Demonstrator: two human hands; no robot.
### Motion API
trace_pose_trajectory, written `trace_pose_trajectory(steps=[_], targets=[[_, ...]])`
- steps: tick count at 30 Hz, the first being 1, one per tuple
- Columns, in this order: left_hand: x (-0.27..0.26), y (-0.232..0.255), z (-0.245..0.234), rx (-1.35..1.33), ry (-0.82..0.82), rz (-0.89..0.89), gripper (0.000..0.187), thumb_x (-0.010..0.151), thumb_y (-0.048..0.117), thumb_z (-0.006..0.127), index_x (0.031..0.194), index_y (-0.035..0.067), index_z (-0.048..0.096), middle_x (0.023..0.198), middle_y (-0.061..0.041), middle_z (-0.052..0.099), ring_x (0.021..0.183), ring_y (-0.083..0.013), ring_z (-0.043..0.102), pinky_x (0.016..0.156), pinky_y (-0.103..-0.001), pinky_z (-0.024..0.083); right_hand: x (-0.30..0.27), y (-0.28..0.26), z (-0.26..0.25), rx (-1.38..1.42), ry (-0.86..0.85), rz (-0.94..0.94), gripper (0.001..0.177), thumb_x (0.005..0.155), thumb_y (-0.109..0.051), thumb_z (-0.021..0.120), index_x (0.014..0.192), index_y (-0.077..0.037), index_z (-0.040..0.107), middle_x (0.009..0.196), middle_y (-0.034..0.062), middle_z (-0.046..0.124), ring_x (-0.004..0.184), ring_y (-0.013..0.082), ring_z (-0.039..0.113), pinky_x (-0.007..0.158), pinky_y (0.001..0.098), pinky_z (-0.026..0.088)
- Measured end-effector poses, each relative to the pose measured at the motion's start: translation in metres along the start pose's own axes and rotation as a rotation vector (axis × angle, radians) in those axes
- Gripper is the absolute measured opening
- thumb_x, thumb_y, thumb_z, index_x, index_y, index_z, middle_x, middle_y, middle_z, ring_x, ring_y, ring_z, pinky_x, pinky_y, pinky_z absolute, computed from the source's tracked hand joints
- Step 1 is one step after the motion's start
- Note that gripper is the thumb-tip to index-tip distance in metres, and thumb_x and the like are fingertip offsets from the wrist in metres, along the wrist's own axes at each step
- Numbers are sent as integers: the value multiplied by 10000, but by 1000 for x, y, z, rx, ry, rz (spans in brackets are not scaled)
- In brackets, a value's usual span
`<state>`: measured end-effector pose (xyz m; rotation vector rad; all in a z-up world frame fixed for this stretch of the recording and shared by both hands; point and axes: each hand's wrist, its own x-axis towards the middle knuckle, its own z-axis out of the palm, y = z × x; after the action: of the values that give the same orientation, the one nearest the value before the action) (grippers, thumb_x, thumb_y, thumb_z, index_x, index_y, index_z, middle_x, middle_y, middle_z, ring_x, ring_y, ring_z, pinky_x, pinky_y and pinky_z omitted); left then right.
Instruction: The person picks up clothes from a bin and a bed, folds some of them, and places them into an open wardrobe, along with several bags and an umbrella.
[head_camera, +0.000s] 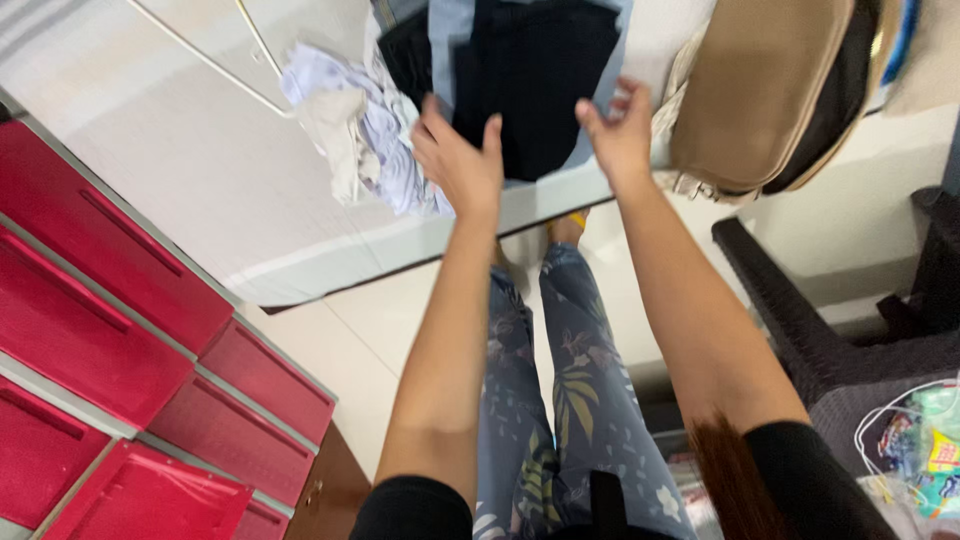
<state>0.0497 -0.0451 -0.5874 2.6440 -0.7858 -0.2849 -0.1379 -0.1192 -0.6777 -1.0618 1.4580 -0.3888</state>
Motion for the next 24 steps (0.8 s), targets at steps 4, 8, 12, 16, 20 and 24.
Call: trace_pose_trajectory(steps=[4,8,12,16,20,24], targets=[[13,-11,23,-1,-59,-32,1012,620,461,980,1357,24,443,1165,-252,609,1123,-466,552,914,-605,331,15,22,-3,-12,-36,160,836,940,-281,845,1545,-79,306,1450,181,520,1239,254,600,993,369,566],[-6,8,21,-159,-260,-73,728,707,354,898,1264,19,568,1130,-175,661,1087,-377,647,963,-504,460,15,24,-16,184,-164,201,874,937,-287,848,1568,-79,281,1462,177,565,1276,259,598,1004,395,544],[-65,73,-4,-248,-350,116,537,704,265,843,1151,42,646,1068,-163,626,1015,-377,630,877,-460,515,7,12,-31,96,-140,369,791,894,-330,741,1539,-142,323,1481,59,542,1276,200,535,982,394,453],[-99,116,-55,-391,-447,165,627,689,225,816,1282,81,673,986,-134,608,975,-361,631,882,-451,514,-9,-3,-53,222,-69,257,812,928,-285,743,1574,-112,283,1544,92,476,1370,237,469,1081,406,391],[-99,124,-82,-431,-538,54,629,714,205,832,1311,83,674,958,-122,641,895,-323,653,818,-417,526,-34,-30,-75,249,-3,126,835,962,-240,745,1610,-83,243,1608,126,410,1465,274,402,1181,417,329],[-72,58,-73,-1012,-600,-484,568,789,183,774,1304,11,609,1022,-91,685,816,-149,661,720,-333,557,-42,-32,-64,129,-12,-100,859,996,-194,748,1645,-53,202,1671,159,343,1559,311,335,1280,429,267]])
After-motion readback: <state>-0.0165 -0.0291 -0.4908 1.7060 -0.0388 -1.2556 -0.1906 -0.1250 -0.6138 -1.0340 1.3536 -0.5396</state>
